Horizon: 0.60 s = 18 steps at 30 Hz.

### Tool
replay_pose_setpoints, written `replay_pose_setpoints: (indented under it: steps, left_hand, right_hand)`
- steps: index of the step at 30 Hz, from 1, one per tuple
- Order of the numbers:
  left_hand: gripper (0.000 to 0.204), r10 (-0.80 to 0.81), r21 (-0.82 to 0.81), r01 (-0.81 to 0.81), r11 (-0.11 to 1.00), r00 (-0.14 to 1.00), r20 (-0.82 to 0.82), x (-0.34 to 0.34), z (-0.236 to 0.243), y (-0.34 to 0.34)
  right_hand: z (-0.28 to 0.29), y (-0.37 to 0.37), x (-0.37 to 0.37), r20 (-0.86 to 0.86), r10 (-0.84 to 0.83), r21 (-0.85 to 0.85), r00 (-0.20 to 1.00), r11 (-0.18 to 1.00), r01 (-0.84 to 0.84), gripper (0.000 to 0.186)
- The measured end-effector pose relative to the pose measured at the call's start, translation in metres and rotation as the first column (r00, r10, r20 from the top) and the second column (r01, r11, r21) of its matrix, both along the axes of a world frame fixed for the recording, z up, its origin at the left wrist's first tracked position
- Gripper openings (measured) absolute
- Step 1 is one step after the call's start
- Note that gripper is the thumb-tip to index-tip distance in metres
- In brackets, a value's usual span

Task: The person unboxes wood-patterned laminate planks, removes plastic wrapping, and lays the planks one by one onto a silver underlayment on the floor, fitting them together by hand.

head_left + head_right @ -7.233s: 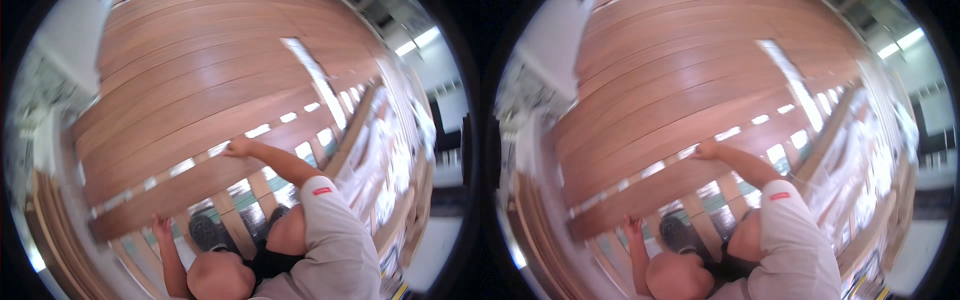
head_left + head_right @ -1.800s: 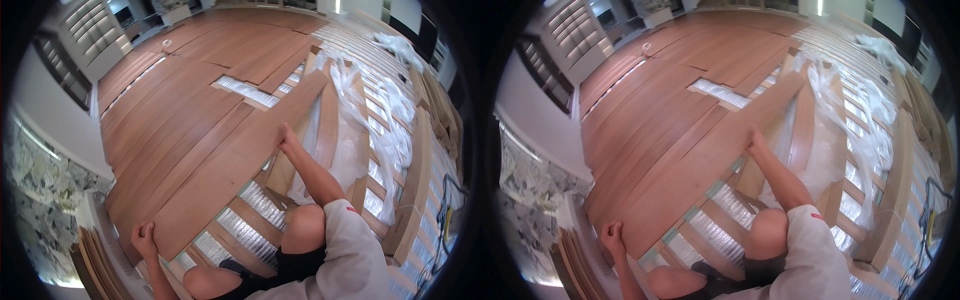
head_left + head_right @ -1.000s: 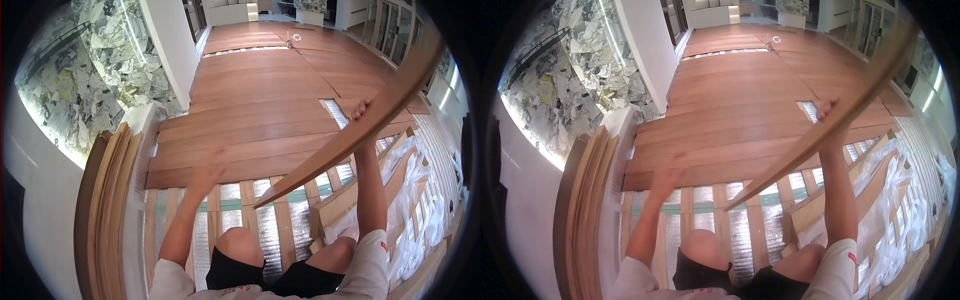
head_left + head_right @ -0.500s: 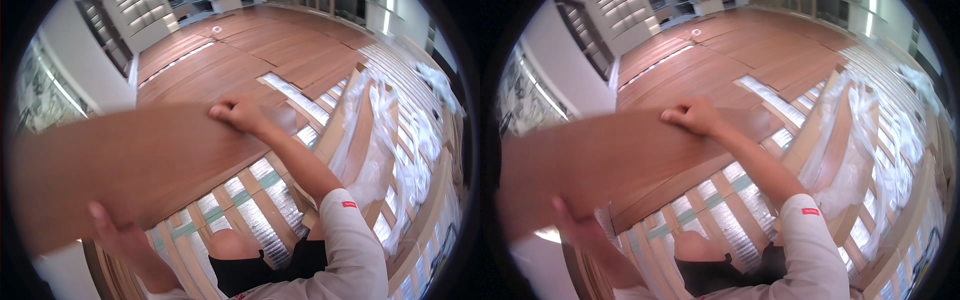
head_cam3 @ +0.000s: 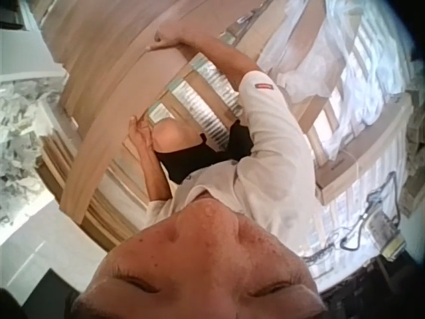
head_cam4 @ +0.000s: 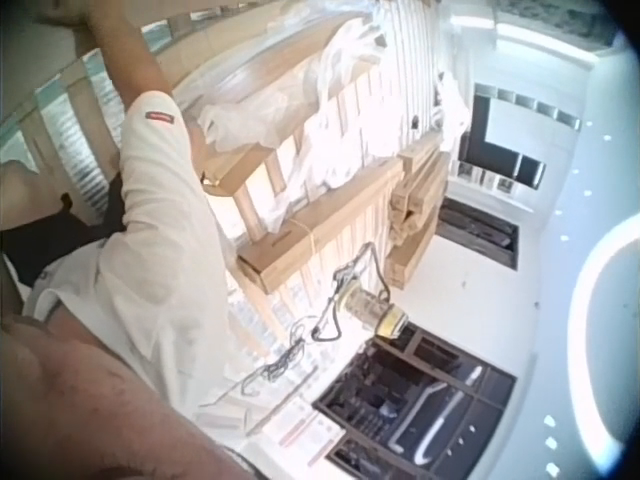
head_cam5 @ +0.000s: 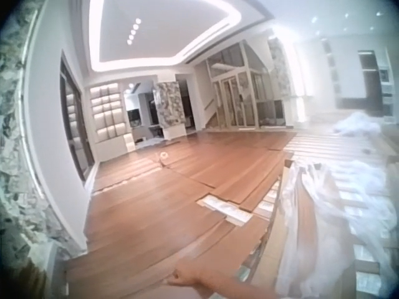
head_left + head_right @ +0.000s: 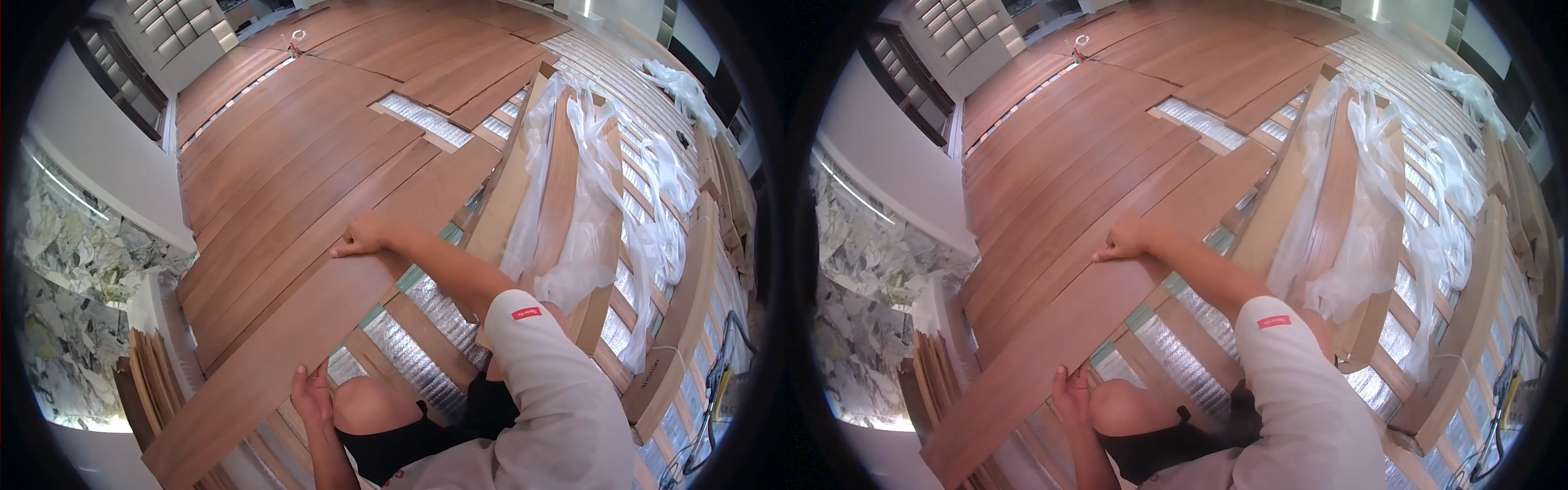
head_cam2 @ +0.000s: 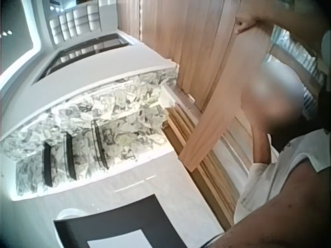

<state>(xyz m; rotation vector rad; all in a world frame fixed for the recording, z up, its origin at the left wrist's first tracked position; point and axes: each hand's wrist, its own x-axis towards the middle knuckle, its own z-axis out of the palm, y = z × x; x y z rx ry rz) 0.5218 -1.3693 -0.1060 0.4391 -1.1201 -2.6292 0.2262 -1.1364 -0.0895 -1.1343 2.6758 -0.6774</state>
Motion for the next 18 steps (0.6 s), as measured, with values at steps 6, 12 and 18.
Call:
replay_pose_setpoints:
  steps: [6, 12, 18]
  left_hand:
    - [0.056, -0.049, 0.105, 0.043, 0.993, 0.997, 0.057, 0.015, -0.049, -0.006]
    - [0.056, -0.088, 0.241, 0.065, 0.968, 0.992, 0.087, 0.017, -0.096, 0.000]
    - [0.039, -0.215, 0.444, 0.094, 0.891, 0.949, 0.229, 0.035, -0.162, -0.026]
  right_hand:
    - [-0.047, -0.017, 0.004, 0.123, -0.002, 0.012, 0.992, 1.000, 0.001, 0.070]
    - [-0.118, -0.018, 0.003, 0.232, -0.004, 0.089, 0.973, 0.996, -0.017, 0.066]
    - [-0.189, -0.013, 0.036, 0.397, -0.307, 0.065, 0.865, 0.950, 0.307, 0.051]
